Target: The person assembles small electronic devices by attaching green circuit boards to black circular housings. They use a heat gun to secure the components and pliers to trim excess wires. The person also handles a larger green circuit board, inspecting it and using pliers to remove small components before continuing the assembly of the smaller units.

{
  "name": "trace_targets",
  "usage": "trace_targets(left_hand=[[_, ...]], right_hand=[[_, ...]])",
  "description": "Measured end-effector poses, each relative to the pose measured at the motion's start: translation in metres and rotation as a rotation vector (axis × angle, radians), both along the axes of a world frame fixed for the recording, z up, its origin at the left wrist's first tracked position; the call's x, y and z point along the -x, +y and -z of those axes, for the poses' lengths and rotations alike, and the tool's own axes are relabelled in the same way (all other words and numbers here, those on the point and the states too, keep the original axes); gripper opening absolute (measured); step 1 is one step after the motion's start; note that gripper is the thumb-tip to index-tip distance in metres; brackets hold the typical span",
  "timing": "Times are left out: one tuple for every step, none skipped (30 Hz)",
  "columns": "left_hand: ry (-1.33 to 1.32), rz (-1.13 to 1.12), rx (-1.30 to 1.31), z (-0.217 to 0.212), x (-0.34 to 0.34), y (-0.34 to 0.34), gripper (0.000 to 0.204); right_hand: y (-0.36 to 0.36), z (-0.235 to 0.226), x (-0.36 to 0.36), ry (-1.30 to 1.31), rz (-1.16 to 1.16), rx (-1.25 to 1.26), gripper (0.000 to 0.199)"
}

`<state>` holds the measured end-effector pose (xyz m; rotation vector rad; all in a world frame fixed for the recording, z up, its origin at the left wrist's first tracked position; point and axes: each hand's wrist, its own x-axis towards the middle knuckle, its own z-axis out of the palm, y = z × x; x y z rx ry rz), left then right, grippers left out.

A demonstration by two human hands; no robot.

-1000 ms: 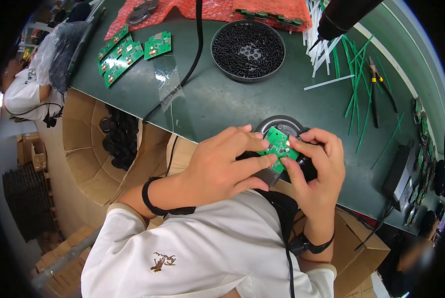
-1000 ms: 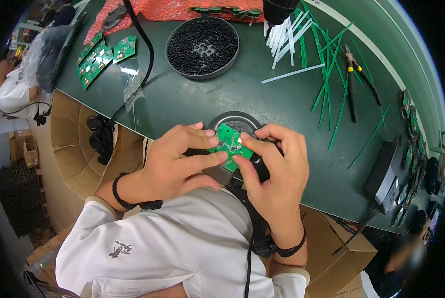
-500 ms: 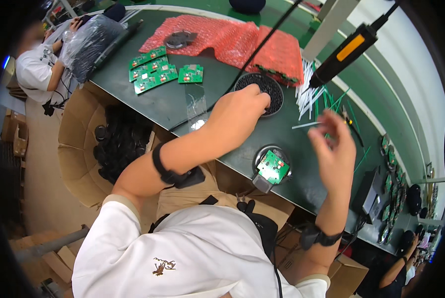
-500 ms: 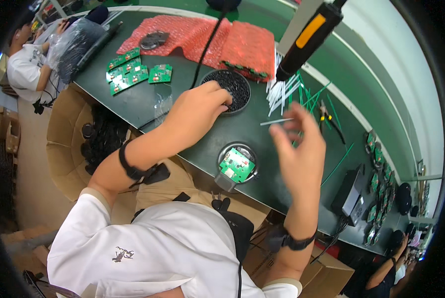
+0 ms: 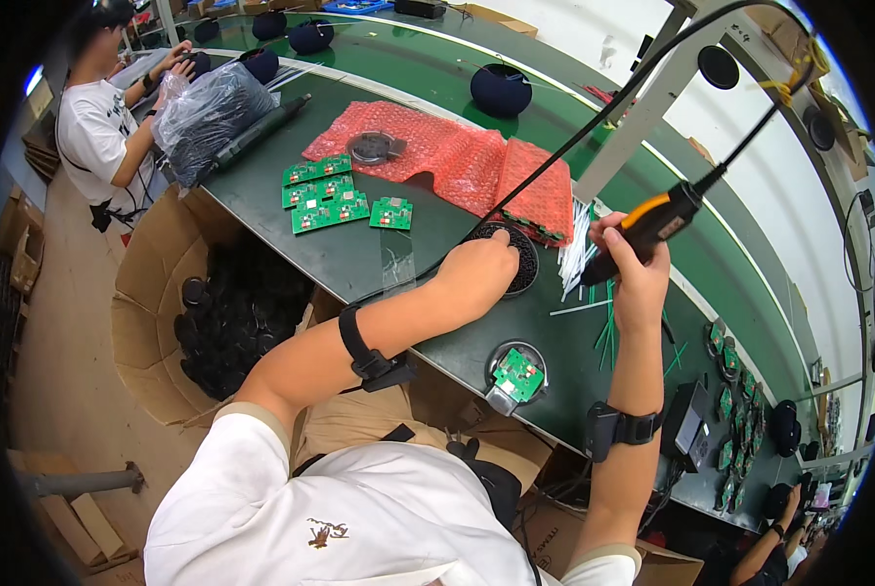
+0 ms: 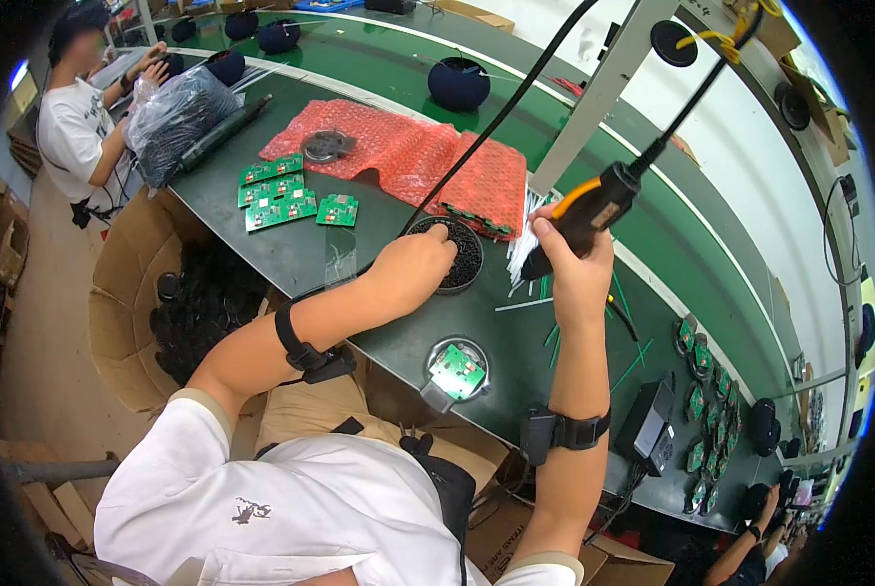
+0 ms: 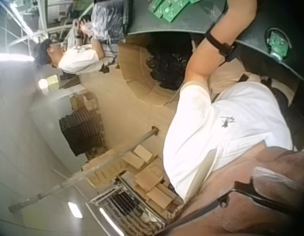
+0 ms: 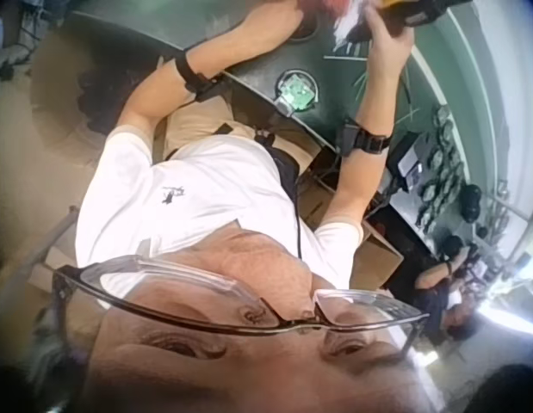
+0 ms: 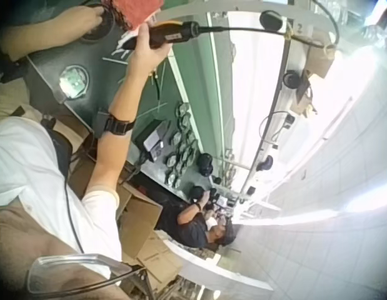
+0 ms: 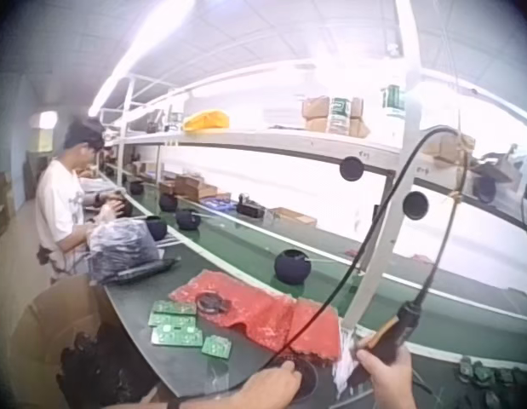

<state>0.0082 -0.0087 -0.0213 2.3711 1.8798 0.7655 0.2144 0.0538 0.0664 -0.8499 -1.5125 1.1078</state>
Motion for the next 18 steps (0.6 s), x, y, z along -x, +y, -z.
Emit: trace_targets(left_hand=[[0.012, -0.005, -0.010, 0.001, -0.001, 0.000, 0.008], [0.013, -0.011, 0.001, 0.002, -0.001, 0.000, 0.008], [0.015, -0.020, 0.003, 0.002, -0.001, 0.000, 0.008], [0.016, -0.028, 0.006, 0.003, -0.001, 0.000, 0.008], [-0.031, -0.018, -0.030, 0.004, -0.001, 0.001, 0.009], [-0.080, -0.009, -0.062, 0.004, 0.000, 0.002, 0.009], [-0.127, -0.003, -0.101, 0.004, 0.001, 0.002, 0.009], [-0.150, -0.001, -0.127, 0.004, 0.001, 0.003, 0.010], [-0.172, -0.002, -0.159, 0.003, 0.002, 0.004, 0.011], [-0.189, -0.008, -0.139, 0.002, 0.002, 0.004, 0.012], [-0.232, -0.021, -0.164, 0.000, 0.002, 0.002, 0.013], [-0.308, 0.017, -0.209, -0.003, 0.001, 0.000, 0.013], [-0.377, 0.054, -0.238, -0.007, 0.001, -0.003, 0.013], [-0.443, 0.083, -0.243, -0.012, 0.001, -0.007, 0.013], [-0.529, 0.099, -0.207, -0.017, 0.001, -0.013, 0.009], [-0.638, 0.133, -0.076, -0.020, 0.001, -0.022, 0.009], [-0.741, 0.158, 0.069, -0.024, 0.000, -0.032, 0.008], [-0.849, 0.200, 0.185, -0.026, -0.001, -0.041, 0.008]], right_hand=[[-0.009, -0.001, 0.000, 0.166, -0.100, -0.006, 0.041], [-0.015, -0.006, -0.003, 0.198, -0.182, 0.022, 0.038], [-0.021, -0.010, -0.004, 0.226, -0.281, 0.051, 0.035], [-0.027, -0.013, -0.007, 0.253, -0.378, 0.081, 0.032], [-0.033, -0.014, -0.007, 0.178, -0.342, 0.081, 0.040], [-0.039, -0.015, -0.007, 0.180, -0.346, 0.068, 0.041], [-0.045, -0.015, -0.007, 0.181, -0.350, 0.057, 0.043], [-0.050, -0.015, -0.007, 0.191, -0.359, 0.043, 0.045], [-0.055, -0.015, -0.006, 0.212, -0.352, 0.048, 0.044], [-0.061, -0.014, -0.005, 0.269, -0.358, 0.082, 0.043], [-0.066, -0.014, -0.004, 0.338, -0.367, 0.104, 0.041], [-0.071, -0.014, -0.003, 0.408, -0.376, 0.124, 0.040], [-0.075, -0.015, -0.004, 0.414, -0.373, 0.142, 0.039], [-0.079, -0.016, -0.004, 0.378, -0.338, 0.121, 0.039], [-0.083, -0.017, -0.005, 0.343, -0.303, 0.099, 0.039], [-0.086, -0.018, -0.005, 0.297, -0.269, 0.082, 0.039], [-0.090, -0.019, -0.007, 0.257, -0.254, 0.071, 0.038], [-0.091, -0.020, -0.008, 0.251, -0.265, 0.056, 0.036]])
